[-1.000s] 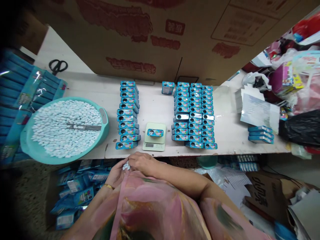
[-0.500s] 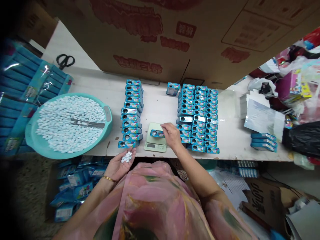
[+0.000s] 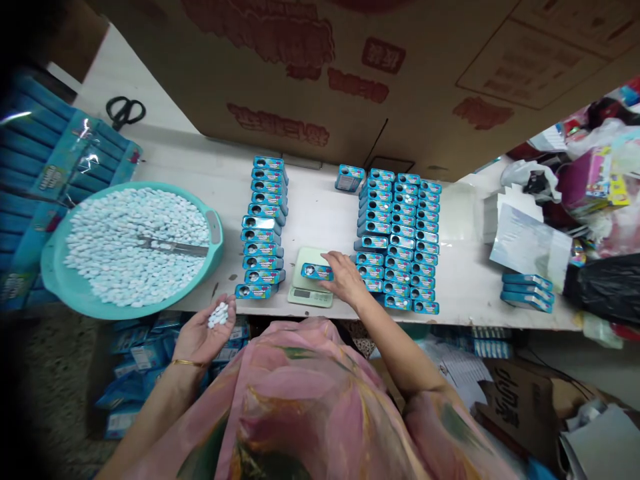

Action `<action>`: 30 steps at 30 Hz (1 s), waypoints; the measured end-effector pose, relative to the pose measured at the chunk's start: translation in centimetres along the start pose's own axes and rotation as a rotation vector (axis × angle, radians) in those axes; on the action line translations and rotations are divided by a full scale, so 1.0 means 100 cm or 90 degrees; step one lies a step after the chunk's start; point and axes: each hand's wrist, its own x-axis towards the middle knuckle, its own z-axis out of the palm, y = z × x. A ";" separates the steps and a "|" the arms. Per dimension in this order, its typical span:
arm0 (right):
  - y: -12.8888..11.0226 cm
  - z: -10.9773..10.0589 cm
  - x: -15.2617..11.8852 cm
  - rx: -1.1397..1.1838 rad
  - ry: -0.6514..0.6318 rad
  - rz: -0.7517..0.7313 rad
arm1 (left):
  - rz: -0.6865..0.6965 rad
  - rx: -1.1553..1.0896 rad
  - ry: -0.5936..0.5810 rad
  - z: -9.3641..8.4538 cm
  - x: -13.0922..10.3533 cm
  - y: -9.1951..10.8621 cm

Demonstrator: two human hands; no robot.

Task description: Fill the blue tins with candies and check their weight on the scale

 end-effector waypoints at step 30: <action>0.108 -0.073 0.204 -0.338 0.079 0.157 | 0.055 -0.066 0.106 0.002 0.012 0.005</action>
